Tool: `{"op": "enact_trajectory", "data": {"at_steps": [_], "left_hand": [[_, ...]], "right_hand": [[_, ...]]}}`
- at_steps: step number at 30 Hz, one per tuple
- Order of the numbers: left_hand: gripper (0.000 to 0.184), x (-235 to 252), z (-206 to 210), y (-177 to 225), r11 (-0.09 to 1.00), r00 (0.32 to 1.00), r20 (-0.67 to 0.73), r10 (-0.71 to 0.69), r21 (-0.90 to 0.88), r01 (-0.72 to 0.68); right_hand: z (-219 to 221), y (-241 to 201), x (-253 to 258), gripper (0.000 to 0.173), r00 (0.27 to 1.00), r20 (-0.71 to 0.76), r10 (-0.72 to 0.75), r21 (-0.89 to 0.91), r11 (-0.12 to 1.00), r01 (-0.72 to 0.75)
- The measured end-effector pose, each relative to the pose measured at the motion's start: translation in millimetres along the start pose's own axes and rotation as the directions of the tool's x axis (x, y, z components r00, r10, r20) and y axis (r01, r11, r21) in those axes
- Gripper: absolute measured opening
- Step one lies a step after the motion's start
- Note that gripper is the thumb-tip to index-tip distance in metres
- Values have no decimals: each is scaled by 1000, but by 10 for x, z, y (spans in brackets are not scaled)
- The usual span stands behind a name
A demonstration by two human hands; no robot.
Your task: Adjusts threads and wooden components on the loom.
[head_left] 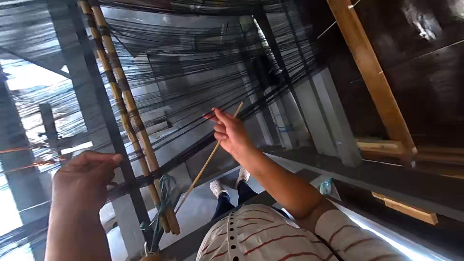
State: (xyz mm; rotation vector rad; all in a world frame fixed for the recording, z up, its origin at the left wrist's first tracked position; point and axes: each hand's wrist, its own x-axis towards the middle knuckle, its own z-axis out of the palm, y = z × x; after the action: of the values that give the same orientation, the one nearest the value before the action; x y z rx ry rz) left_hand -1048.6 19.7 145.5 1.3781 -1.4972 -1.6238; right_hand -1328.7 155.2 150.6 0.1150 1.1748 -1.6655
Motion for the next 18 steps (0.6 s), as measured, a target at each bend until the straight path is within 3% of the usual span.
{"op": "enact_trajectory", "data": {"at_steps": [7, 14, 18], "left_hand": [[30, -2, 19, 15, 988, 999, 11, -38, -150, 39], [29, 29, -64, -70, 959, 992, 75, -100, -259, 116], [25, 105, -164, -230, 956, 987, 150, -59, -275, 99]], "right_hand": [[-518, -615, 378, 23, 966, -142, -214, 57, 973, 224], [-649, -727, 556, 22, 959, -198, -201, 126, 965, 228], [-762, -766, 601, 22, 946, -244, -213, 128, 960, 249]]}}
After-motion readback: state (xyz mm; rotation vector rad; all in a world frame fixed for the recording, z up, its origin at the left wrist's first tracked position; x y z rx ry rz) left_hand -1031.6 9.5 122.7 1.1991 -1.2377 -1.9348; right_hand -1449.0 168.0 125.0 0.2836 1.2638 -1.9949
